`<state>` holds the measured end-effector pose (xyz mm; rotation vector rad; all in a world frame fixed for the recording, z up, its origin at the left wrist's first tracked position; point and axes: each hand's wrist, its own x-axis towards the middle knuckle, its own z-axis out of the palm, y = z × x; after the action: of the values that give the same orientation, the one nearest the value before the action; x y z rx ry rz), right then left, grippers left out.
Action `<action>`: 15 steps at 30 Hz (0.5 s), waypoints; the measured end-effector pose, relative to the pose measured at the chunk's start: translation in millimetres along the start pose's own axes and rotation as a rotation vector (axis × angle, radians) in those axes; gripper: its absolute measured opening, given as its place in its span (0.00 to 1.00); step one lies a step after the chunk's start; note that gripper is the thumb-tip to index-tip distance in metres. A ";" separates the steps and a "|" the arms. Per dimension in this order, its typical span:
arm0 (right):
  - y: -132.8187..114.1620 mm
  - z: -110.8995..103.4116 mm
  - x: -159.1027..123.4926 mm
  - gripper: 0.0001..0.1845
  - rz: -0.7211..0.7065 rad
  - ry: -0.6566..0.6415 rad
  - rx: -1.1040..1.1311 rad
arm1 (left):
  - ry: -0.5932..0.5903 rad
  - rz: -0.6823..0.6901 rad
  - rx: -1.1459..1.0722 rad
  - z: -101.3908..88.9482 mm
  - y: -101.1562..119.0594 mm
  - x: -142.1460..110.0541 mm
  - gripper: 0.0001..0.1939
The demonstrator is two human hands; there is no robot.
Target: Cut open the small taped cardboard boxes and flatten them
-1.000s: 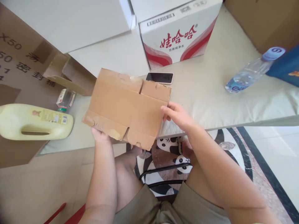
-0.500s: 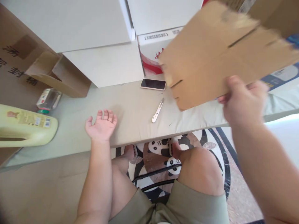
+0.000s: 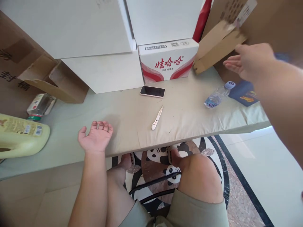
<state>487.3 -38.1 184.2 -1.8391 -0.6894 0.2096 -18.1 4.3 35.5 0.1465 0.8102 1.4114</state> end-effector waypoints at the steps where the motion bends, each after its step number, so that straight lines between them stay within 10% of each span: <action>1: -3.0 10.2 -9.2 0.07 0.087 -0.024 0.017 | 0.000 -0.001 -0.010 0.7 0.8 0.2 0.16; 8: -1.9 91.4 -83.2 0.07 0.147 -0.385 -0.033 | -0.050 -0.039 -0.125 -4.3 12.2 -6.1 0.17; 15: -42.3 243.5 -154.5 0.07 -0.059 -0.776 -0.174 | -0.076 -0.022 -0.301 -26.0 38.3 -13.4 0.17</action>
<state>234.8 82.2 102.3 -1.8823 -1.3216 0.8742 -63.6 -9.8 42.9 -0.0404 0.5278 1.4805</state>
